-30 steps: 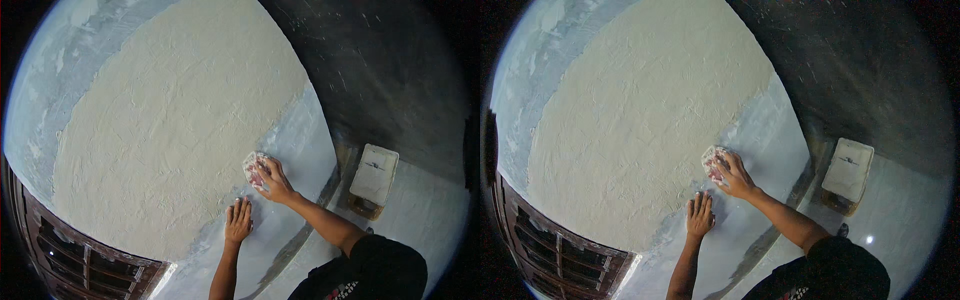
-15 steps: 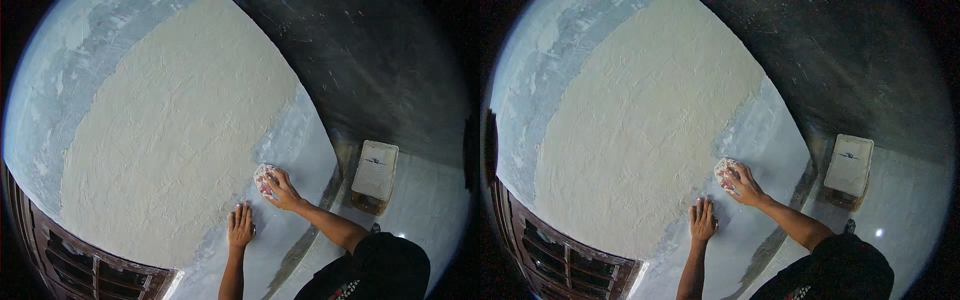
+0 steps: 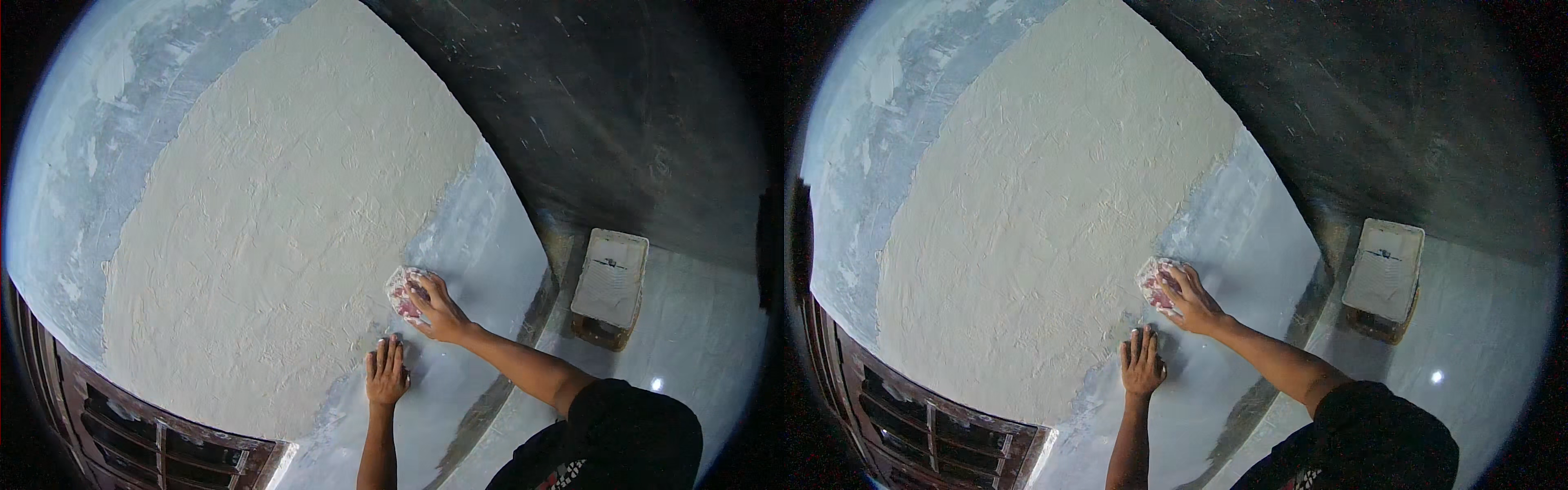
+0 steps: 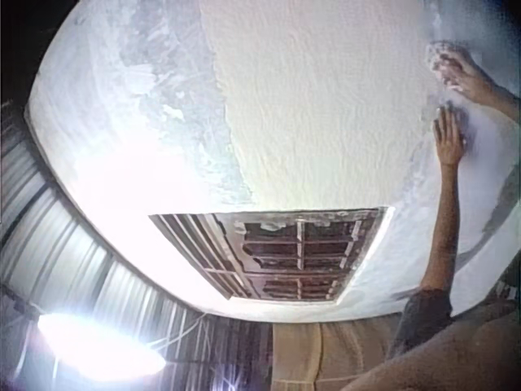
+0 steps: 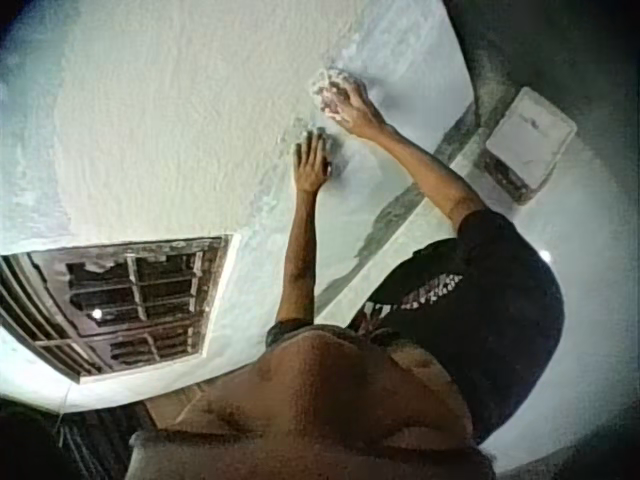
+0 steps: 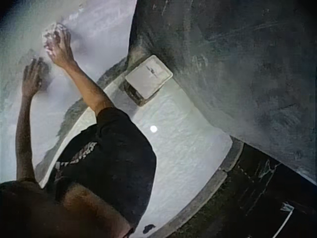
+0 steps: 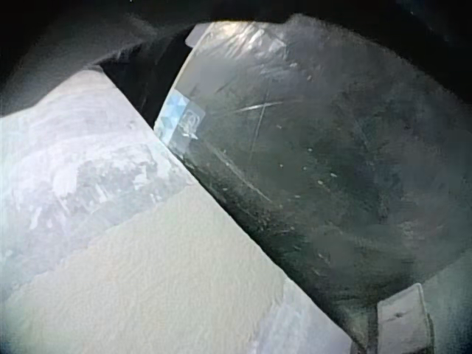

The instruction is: The person applies wall filler to a wall surface near a window frame with a hand scraper, taking the plaster from a container and spreading it onto the wall.

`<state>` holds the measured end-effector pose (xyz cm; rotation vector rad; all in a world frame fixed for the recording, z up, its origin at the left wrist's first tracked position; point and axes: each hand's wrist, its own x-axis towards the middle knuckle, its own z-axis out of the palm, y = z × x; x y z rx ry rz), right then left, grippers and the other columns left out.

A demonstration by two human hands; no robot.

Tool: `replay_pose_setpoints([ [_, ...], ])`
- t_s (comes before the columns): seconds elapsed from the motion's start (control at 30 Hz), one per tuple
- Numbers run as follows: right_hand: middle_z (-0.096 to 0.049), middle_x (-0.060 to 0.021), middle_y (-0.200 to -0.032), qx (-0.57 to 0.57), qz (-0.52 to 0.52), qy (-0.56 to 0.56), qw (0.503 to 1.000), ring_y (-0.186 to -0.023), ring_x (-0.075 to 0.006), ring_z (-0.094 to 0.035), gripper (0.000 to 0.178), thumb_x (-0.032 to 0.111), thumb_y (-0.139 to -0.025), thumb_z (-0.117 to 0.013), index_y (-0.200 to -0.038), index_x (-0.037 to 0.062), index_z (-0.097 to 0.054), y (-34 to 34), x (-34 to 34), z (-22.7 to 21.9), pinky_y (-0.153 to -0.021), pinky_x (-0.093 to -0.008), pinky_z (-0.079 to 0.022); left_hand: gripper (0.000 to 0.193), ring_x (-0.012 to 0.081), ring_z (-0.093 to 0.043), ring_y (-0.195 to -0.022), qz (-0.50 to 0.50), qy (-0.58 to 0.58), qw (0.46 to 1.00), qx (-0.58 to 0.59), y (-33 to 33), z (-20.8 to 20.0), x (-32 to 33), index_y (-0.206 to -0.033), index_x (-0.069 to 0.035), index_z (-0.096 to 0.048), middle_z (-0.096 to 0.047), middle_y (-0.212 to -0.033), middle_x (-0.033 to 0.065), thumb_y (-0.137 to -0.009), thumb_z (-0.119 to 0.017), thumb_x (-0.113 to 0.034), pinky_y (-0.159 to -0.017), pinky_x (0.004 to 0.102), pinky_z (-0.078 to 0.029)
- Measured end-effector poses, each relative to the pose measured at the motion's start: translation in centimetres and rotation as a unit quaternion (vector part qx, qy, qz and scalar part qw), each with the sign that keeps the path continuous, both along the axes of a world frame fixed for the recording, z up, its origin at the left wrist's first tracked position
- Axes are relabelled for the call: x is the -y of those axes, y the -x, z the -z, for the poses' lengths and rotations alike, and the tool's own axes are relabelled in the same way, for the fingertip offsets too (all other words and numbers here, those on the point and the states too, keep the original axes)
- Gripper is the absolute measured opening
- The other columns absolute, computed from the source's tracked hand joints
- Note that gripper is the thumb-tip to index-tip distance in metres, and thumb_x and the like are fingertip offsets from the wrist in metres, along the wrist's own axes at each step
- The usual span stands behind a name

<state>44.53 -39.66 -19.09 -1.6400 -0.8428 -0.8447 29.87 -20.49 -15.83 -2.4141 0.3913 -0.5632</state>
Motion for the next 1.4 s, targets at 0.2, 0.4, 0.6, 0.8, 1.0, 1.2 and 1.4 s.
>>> replay_pose_setpoints([
  [0.2, -0.034, -0.0266, -0.143, -0.032, 0.006, 0.041, 0.999, -0.129, -0.0519, -0.034, 0.063, 0.023, -0.082, -0.076, -0.132, -0.003, -0.049, 2.3, 1.0, 4.5, -0.106, -0.0571, -0.036, 0.072, 0.0265, -0.026, -0.148, -0.011, 0.024, 1.0, -0.015, 0.3, 0.0, -0.4, -0.143, -0.01, -0.048, -0.034, -0.159, 0.0043, -0.074, -0.064, -0.025, -0.118, 0.0535, -0.019],
  [0.4, -0.032, -0.0253, -0.145, -0.002, 0.007, 0.058, 0.998, -0.133, -0.0492, -0.03, 0.061, 0.023, -0.084, -0.073, -0.134, -0.0024, -0.048, 0.6, 0.4, 0.5, -0.111, -0.0567, -0.032, 0.072, 0.0251, -0.027, -0.148, -0.045, 0.0, 0.996, -0.082, 0.0, -1.4, 0.8, -0.144, -0.011, -0.044, -0.031, -0.16, 0.0036, -0.077, -0.065, -0.027, -0.119, 0.0542, -0.016],
  [0.6, -0.033, -0.0231, -0.146, 0.0, -0.016, 0.065, 0.998, -0.132, -0.0509, -0.031, 0.066, 0.025, -0.083, -0.074, -0.137, -0.0008, -0.046, 2.1, 0.7, 5.2, -0.111, -0.0591, -0.032, 0.065, 0.0213, -0.03, -0.146, 0.013, -0.051, 0.997, -0.059, 0.3, -1.5, -0.8, -0.144, -0.011, -0.044, -0.036, -0.158, 0.0027, -0.083, -0.06, -0.027, -0.117, 0.0552, -0.02],
  [0.8, -0.036, -0.0212, -0.145, 0.048, -0.002, 0.051, 0.998, -0.132, -0.0515, -0.031, 0.065, 0.027, -0.082, -0.075, -0.137, 0.0034, -0.048, 0.9, 0.0, 1.7, -0.111, -0.0578, -0.033, 0.064, 0.0212, -0.032, -0.145, -0.008, -0.023, 0.996, -0.086, 0.1, -1.3, 0.0, -0.144, -0.013, -0.045, -0.037, -0.157, 0.0004, -0.083, -0.059, -0.027, -0.116, 0.0552, -0.022],
  [1.0, -0.035, -0.0241, -0.143, 0.018, -0.024, 0.014, 0.999, -0.132, -0.0538, -0.03, 0.062, 0.024, -0.084, -0.074, -0.135, 0.0013, -0.049, 0.7, 0.5, 1.8, -0.108, -0.0613, -0.033, 0.064, 0.0217, -0.034, -0.144, 0.009, -0.071, 0.996, -0.044, 0.4, -1.0, -0.9, -0.144, -0.013, -0.045, -0.038, -0.157, 0.0002, -0.084, -0.06, -0.03, -0.116, 0.0556, -0.021],
  [1.2, -0.035, -0.0244, -0.143, 0.048, -0.011, 0.049, 0.998, -0.132, -0.0515, -0.031, 0.06, 0.022, -0.085, -0.073, -0.136, 0.0024, -0.048, 0.3, 1.6, 3.8, -0.109, -0.0613, -0.032, 0.067, 0.0221, -0.034, -0.144, -0.018, -0.049, 0.996, -0.077, 0.5, -1.0, -0.9, -0.147, -0.014, -0.041, -0.037, -0.157, 0.0004, -0.084, -0.06, -0.029, -0.116, 0.0566, -0.022],
  [1.4, -0.032, -0.0214, -0.146, 0.003, -0.021, 0.002, 1.0, -0.131, -0.0503, -0.032, 0.06, 0.022, -0.086, -0.072, -0.137, 0.0024, -0.047, -0.7, 1.8, 1.6, -0.109, -0.0588, -0.034, 0.069, 0.0226, -0.033, -0.145, -0.018, -0.075, 0.994, -0.074, 0.3, -1.1, -0.4, -0.146, -0.013, -0.042, -0.037, -0.157, 0.0008, -0.083, -0.062, -0.032, -0.116, 0.0569, -0.022],
])
